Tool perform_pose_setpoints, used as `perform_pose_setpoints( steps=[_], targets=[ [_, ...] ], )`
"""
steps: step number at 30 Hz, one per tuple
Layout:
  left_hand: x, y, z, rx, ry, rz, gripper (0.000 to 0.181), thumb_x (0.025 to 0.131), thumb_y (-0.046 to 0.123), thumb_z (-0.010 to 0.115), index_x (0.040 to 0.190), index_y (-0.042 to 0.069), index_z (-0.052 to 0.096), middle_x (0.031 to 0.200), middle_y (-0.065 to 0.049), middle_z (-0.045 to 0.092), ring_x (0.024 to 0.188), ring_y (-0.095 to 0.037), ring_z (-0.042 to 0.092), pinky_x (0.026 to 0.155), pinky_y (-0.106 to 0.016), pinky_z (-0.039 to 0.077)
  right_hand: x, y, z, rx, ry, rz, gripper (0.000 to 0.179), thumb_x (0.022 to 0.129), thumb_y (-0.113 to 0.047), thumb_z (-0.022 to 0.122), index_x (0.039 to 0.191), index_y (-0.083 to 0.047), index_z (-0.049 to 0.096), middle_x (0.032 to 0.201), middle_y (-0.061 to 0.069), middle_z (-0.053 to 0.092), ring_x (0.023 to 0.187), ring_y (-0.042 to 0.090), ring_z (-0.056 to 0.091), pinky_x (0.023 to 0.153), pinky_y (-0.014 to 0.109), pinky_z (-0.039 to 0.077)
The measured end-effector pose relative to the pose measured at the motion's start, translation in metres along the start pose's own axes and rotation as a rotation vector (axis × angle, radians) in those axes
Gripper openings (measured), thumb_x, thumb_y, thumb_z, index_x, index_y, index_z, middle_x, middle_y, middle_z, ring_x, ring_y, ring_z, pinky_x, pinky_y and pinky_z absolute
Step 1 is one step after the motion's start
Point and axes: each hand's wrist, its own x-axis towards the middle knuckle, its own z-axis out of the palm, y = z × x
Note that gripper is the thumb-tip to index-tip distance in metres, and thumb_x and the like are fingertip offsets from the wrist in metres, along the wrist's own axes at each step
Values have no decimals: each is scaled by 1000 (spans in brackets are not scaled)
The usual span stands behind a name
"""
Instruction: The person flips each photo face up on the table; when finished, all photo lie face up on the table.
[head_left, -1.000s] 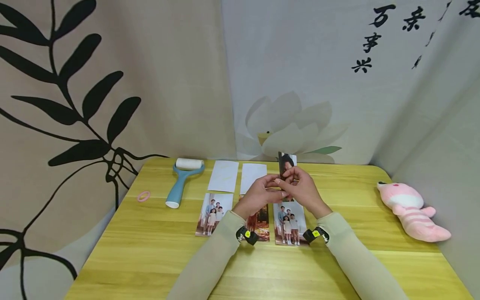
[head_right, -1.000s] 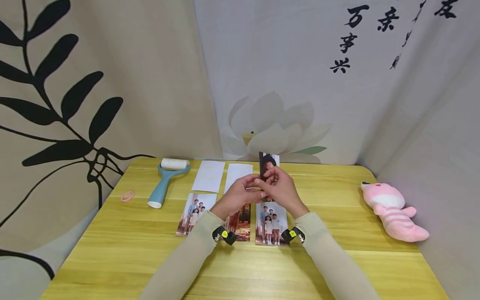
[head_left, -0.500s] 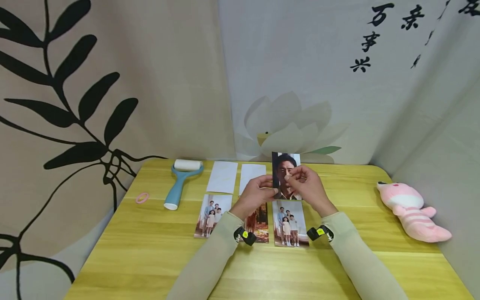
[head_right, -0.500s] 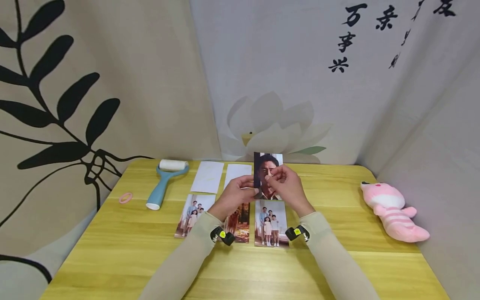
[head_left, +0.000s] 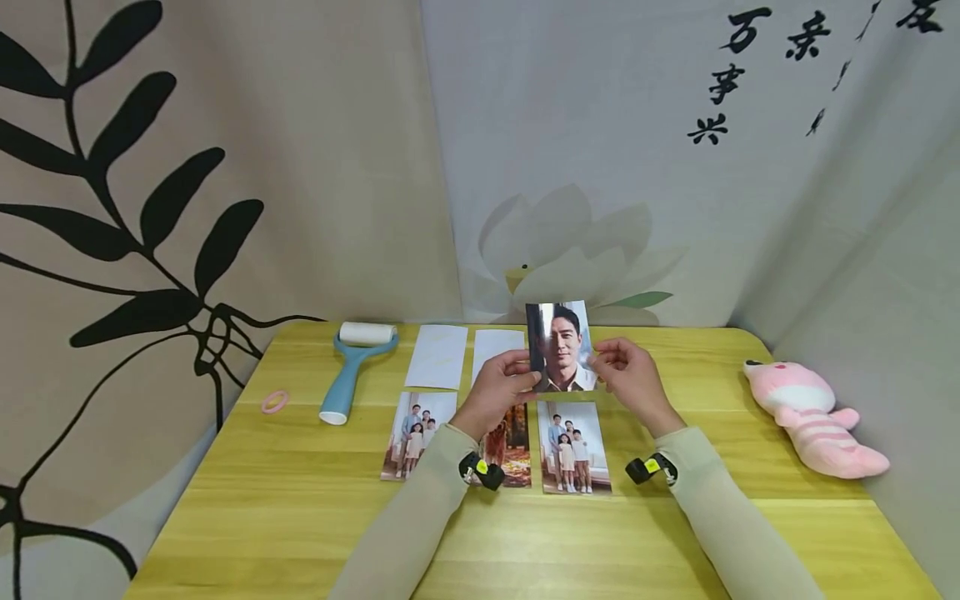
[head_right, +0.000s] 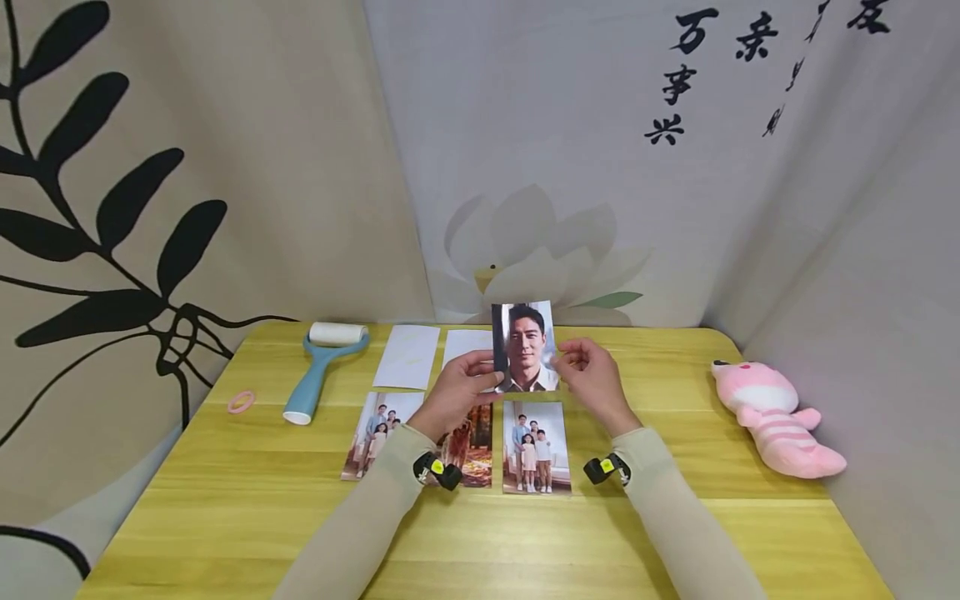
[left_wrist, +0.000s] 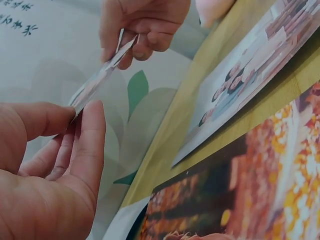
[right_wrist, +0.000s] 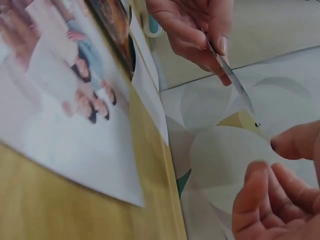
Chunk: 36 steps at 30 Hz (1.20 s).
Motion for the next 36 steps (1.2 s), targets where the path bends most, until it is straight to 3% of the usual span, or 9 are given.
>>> perform_pose_setpoints(
  steps=[6,17,24,36],
  targets=[
    [4,-6,0,-25,27,-35,45,100,2,71,144,3,60,112,-8,62,91,-16,69,89,-41,65,2,10,0,57,-28,28,31,102,-15,71,125,5,66,86,5,70,62,18,64,57,30,57],
    [0,-1,5,12,103,-18,40,97,-1,73,136,3,66,121,-15,68,94,-15,72,85,-33,65,8,23,-2,65,-62,53,34,104,-16,69,131,5,63,94,11,69,62,10,65,57,34,62],
    [3,-4,5,69,92,-11,46,97,-3,70,141,-2,63,126,-24,66,100,-22,73,89,-32,64,10,29,-3,36,-98,76,35,104,-10,66,136,5,63,102,17,67,68,14,69,61,33,63],
    [2,-6,4,204,50,-41,46,102,4,67,147,-4,58,140,-25,63,124,-36,69,98,-36,62,17,44,-1,22,-121,123,40,102,-3,63,141,3,62,101,14,64,69,16,68,61,32,63]
  ],
)
